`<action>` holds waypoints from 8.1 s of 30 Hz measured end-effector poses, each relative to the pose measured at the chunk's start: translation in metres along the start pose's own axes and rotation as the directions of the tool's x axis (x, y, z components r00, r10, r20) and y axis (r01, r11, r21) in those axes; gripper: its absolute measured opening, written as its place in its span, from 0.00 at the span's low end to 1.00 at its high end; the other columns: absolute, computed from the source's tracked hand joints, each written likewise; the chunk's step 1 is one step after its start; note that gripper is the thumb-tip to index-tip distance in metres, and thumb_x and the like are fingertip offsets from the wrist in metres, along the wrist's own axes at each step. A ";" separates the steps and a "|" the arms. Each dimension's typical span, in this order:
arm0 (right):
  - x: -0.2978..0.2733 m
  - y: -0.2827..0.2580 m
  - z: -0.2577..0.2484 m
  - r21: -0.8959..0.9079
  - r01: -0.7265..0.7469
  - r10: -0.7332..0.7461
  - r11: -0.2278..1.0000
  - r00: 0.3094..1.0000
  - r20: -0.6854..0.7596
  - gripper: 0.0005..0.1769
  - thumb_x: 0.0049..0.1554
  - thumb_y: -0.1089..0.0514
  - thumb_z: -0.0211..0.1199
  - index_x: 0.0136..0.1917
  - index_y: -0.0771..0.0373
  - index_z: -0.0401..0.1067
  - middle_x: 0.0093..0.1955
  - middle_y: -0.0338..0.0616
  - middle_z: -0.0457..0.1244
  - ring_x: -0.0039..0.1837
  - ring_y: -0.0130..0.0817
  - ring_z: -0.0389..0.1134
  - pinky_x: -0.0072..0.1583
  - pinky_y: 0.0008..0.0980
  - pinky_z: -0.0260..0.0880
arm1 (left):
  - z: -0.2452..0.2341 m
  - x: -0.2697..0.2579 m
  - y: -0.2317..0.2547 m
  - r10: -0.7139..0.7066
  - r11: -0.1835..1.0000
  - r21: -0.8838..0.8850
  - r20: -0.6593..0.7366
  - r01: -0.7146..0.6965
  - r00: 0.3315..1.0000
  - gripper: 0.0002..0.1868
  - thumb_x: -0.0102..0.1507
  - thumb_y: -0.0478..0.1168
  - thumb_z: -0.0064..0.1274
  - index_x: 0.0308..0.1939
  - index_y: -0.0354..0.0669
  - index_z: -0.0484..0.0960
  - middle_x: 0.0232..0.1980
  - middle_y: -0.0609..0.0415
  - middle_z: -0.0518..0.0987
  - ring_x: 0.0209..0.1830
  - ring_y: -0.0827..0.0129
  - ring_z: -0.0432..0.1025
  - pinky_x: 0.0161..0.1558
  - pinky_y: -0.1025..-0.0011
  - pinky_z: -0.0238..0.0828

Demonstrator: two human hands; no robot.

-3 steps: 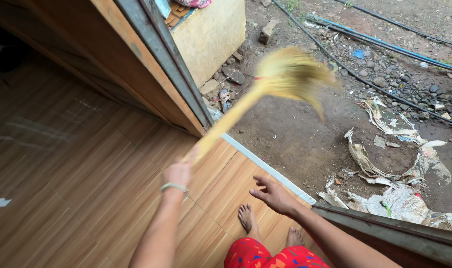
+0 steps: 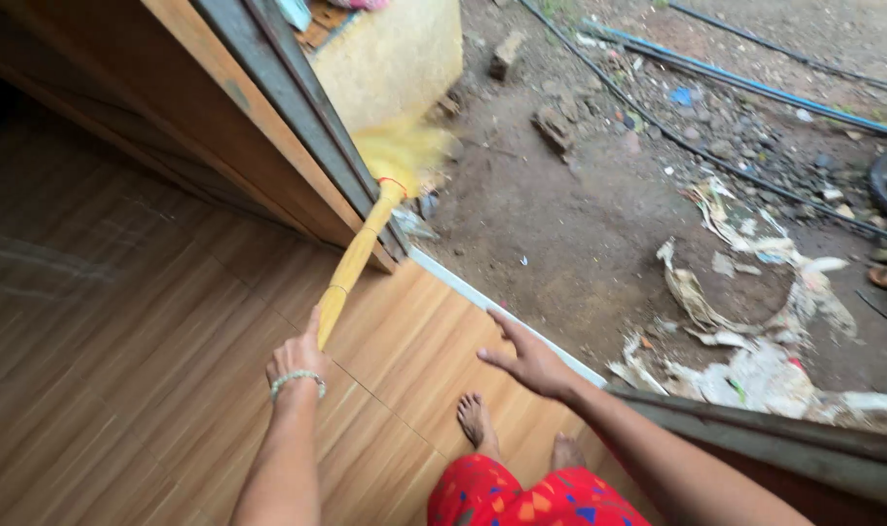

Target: The person sweeps a tiled floor with a traditional straw broom, moving debris toward an open doorway. The person then picks up a black plastic bag, opens it, and places it on the floor before resuming sweeping.

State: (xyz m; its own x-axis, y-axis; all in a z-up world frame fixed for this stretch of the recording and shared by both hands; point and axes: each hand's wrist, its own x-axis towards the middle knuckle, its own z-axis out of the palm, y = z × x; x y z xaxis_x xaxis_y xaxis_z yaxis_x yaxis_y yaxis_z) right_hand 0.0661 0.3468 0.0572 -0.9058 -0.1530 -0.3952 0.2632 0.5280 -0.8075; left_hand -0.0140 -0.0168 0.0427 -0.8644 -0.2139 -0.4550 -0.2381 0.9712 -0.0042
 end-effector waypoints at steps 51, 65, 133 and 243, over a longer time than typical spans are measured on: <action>0.074 0.060 0.068 -0.082 -0.378 0.386 0.922 0.891 0.241 0.36 0.58 0.42 0.60 0.74 0.59 0.63 0.66 0.53 0.67 0.69 0.42 0.69 0.67 0.38 0.69 | 0.252 0.007 0.161 0.142 0.912 -0.364 0.710 0.188 0.689 0.55 0.61 0.44 0.59 0.80 0.37 0.37 0.70 0.33 0.66 0.69 0.51 0.67 0.66 0.64 0.69; 0.055 0.062 0.037 -0.035 -0.369 0.371 0.929 0.925 0.079 0.37 0.58 0.41 0.60 0.74 0.60 0.62 0.67 0.52 0.68 0.68 0.41 0.70 0.67 0.38 0.69 | 0.113 -0.059 0.078 0.502 0.359 -0.933 0.228 0.039 0.834 0.51 0.45 0.27 0.65 0.73 0.43 0.65 0.56 0.51 0.82 0.50 0.66 0.80 0.48 0.69 0.78; 0.050 0.007 0.049 -0.207 0.164 -0.032 0.964 0.851 0.524 0.49 0.58 0.41 0.63 0.83 0.54 0.41 0.84 0.51 0.46 0.83 0.41 0.48 0.78 0.39 0.49 | 0.275 -0.146 0.127 0.338 0.238 -0.971 0.047 -0.037 0.940 0.42 0.43 0.30 0.71 0.63 0.40 0.77 0.80 0.42 0.54 0.83 0.60 0.42 0.75 0.66 0.50; -0.016 0.102 0.056 0.139 -0.504 0.520 0.852 0.846 -0.122 0.34 0.58 0.39 0.60 0.71 0.60 0.68 0.69 0.55 0.63 0.69 0.45 0.66 0.67 0.39 0.66 | 0.165 -0.093 0.113 0.514 0.234 -0.835 0.542 0.499 0.665 0.46 0.51 0.24 0.59 0.74 0.50 0.69 0.35 0.51 0.81 0.14 0.67 0.68 0.16 0.69 0.63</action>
State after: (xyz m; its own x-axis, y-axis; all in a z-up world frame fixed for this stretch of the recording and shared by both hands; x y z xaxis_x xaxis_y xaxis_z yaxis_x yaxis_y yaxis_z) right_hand 0.1267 0.3561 -0.0435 -0.6695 0.2468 -0.7006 0.7270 0.4113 -0.5498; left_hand 0.1123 0.1301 -0.0623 -0.4577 0.4132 -0.7873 -0.8563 0.0333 0.5154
